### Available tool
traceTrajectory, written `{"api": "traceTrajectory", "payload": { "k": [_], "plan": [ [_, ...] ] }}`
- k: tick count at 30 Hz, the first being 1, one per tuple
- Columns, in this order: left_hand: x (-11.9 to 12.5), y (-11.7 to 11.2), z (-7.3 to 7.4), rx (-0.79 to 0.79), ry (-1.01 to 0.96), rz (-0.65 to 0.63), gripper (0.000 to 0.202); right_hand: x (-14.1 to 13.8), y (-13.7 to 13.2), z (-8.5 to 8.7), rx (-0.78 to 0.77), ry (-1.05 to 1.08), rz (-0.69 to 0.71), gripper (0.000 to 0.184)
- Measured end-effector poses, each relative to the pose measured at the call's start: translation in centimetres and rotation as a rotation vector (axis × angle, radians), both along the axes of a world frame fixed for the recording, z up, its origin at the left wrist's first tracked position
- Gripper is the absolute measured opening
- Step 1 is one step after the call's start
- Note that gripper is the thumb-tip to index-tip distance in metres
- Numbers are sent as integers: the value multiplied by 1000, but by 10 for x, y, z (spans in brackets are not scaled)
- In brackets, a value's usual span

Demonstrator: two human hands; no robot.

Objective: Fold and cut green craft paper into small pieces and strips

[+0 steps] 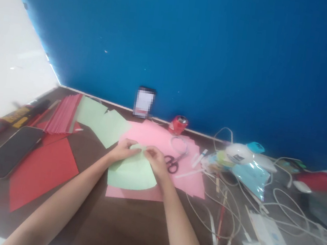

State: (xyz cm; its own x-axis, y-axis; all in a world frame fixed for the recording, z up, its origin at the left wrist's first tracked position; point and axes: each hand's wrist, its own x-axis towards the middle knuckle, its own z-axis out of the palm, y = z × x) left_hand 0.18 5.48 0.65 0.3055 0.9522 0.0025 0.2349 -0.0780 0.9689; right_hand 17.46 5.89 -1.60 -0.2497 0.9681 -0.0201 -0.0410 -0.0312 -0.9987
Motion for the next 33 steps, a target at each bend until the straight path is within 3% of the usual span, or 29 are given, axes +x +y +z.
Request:
{"api": "traceTrajectory", "payload": {
  "k": [15, 33],
  "plan": [
    [-1, -1, 1, 7, 34, -45, 31, 0, -2, 3, 1, -10, 32, 21],
    [-2, -1, -3, -60, -37, 27, 31, 0, -1, 6, -56, 30, 26, 16]
  ]
}}
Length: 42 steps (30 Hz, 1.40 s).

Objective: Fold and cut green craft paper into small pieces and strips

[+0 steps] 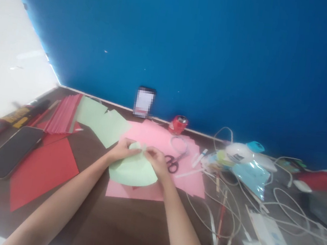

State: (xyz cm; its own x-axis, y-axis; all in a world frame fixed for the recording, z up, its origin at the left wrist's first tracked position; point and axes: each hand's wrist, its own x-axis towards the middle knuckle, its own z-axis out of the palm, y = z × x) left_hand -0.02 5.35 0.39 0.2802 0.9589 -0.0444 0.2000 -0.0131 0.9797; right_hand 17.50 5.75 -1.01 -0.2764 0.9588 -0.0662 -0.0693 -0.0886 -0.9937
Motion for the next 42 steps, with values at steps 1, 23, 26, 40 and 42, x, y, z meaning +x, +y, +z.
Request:
{"api": "traceTrajectory", "payload": {
  "k": [1, 23, 26, 40, 42],
  "plan": [
    [0, 0, 0, -6, -8, 2, 31, 0, 0, 0, 1, 3, 0, 16],
    [0, -1, 3, -69, -32, 9, 32, 3, 0, 0, 69, -39, 38, 21],
    [0, -2, 4, -63, -34, 12, 31, 3, -1, 3, 69, -39, 46, 19],
    [-4, 3, -3, -52, -181, 19, 34, 3, -1, -2, 16, 58, -12, 16],
    [-9, 9, -6, -45, -323, 26, 44, 3, -1, -4, 20, 70, -84, 17]
  ]
}}
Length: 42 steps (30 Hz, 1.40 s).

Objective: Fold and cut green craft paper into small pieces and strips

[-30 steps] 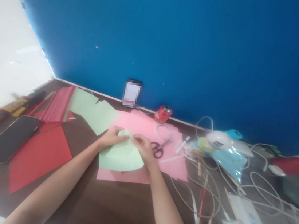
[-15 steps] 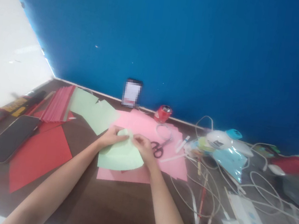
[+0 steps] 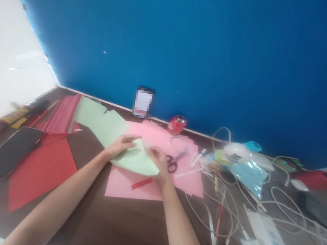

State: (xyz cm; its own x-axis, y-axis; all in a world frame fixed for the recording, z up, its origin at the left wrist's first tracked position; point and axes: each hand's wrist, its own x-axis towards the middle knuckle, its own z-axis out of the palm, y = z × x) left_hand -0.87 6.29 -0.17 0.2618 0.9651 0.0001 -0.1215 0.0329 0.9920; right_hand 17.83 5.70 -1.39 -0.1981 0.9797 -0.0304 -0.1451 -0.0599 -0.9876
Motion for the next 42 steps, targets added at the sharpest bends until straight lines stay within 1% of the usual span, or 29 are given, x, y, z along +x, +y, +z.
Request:
{"api": "traceTrajectory", "payload": {
  "k": [1, 3, 5, 6, 8, 10, 11, 13, 15, 19, 21, 24, 28, 31, 33, 36, 39, 42],
  "plan": [
    [-3, 4, -1, 12, -78, 50, 48, 1, 0, -1, 12, -3, -43, 19],
    [-10, 11, -3, 44, -222, 191, 51, 2, 2, -2, 57, -30, -142, 21],
    [-16, 14, -3, 53, -320, 302, 47, 4, 3, -2, 113, -77, -267, 24],
    [-17, 15, -2, 44, -341, 329, 45, 4, 3, -2, 139, -100, -343, 24],
    [-19, 12, 1, 6, -333, 324, 44, 5, 4, 0, 180, -139, -483, 25],
    [-16, 9, 4, -38, -276, 257, 49, 5, 4, 1, 196, -163, -565, 26],
    [-15, 7, 5, -55, -241, 214, 54, 6, 5, 1, 194, -170, -565, 26],
    [-13, 6, 5, -79, -179, 137, 62, 6, 5, 0, 178, -173, -514, 27],
    [-15, 6, 3, -108, -150, 89, 60, 8, 7, -1, 152, -164, -448, 29],
    [-23, 9, -1, -241, -127, 131, 47, 11, 11, -4, 103, -108, -383, 31],
    [-24, 9, 0, -291, -117, 112, 43, 11, 11, -3, 92, -89, -360, 30],
    [-20, 7, 4, -268, -87, 7, 43, 9, 9, 1, 100, -123, -364, 28],
    [-15, 6, 6, -166, 9, 11, 45, 7, 7, 3, 124, -192, -393, 27],
    [-18, 7, 5, -207, -45, -47, 43, 6, 7, 3, 137, -191, -395, 27],
    [-23, 8, 4, -248, -141, -40, 37, 7, 8, 1, 144, -197, -387, 26],
    [-29, 10, 2, -266, -233, 32, 33, 8, 9, 0, 160, -222, -339, 24],
    [-29, 11, 3, -257, -204, 47, 35, 8, 9, -1, 161, -231, -280, 24],
    [-23, 10, 4, -251, -80, 9, 41, 7, 9, 0, 156, -221, -248, 25]
  ]
}}
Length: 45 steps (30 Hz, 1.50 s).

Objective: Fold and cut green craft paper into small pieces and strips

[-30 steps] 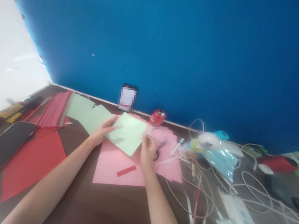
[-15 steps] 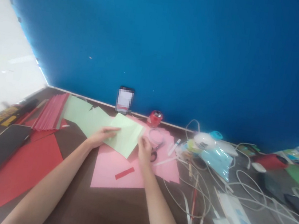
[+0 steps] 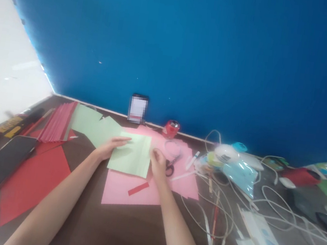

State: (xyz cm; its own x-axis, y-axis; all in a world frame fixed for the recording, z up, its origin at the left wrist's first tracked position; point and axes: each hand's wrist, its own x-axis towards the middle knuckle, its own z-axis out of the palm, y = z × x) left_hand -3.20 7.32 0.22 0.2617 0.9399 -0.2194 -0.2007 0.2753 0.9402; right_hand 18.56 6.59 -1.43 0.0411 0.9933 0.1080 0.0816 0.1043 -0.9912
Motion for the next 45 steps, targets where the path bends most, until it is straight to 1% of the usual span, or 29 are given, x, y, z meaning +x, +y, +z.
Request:
{"api": "traceTrajectory", "payload": {
  "k": [2, 4, 6, 10, 14, 17, 21, 27, 36, 40, 45],
  "plan": [
    [4, -1, -1, 31, 112, -13, 44, -1, -1, 0, -5, 3, -3, 24],
    [6, -2, -2, 85, 198, 12, 41, -2, -1, 1, -12, 8, -1, 22],
    [7, -2, -5, 127, 239, 48, 38, -2, -2, 2, -9, 16, 13, 21],
    [7, -1, -8, 135, 238, 92, 32, -4, -3, 1, -9, 17, 16, 21],
    [10, -1, -5, 163, 219, 120, 28, -4, -4, -2, -5, 25, 42, 20],
    [13, -2, -1, 182, 271, 175, 29, -5, -3, -5, 5, 40, 60, 20],
    [14, -3, 0, 164, 324, 237, 34, -5, -1, -7, -7, 53, 3, 20],
    [14, -2, -1, 141, 290, 224, 38, -6, 0, -9, 0, 101, -42, 21],
    [14, -4, 4, 108, 328, 223, 39, -7, -4, 1, 7, 71, -45, 18],
    [15, -3, 3, 108, 338, 244, 37, -7, -3, 0, 19, 71, -66, 20],
    [14, -2, -1, 119, 322, 265, 39, -7, -1, -4, 35, 72, -57, 20]
  ]
}}
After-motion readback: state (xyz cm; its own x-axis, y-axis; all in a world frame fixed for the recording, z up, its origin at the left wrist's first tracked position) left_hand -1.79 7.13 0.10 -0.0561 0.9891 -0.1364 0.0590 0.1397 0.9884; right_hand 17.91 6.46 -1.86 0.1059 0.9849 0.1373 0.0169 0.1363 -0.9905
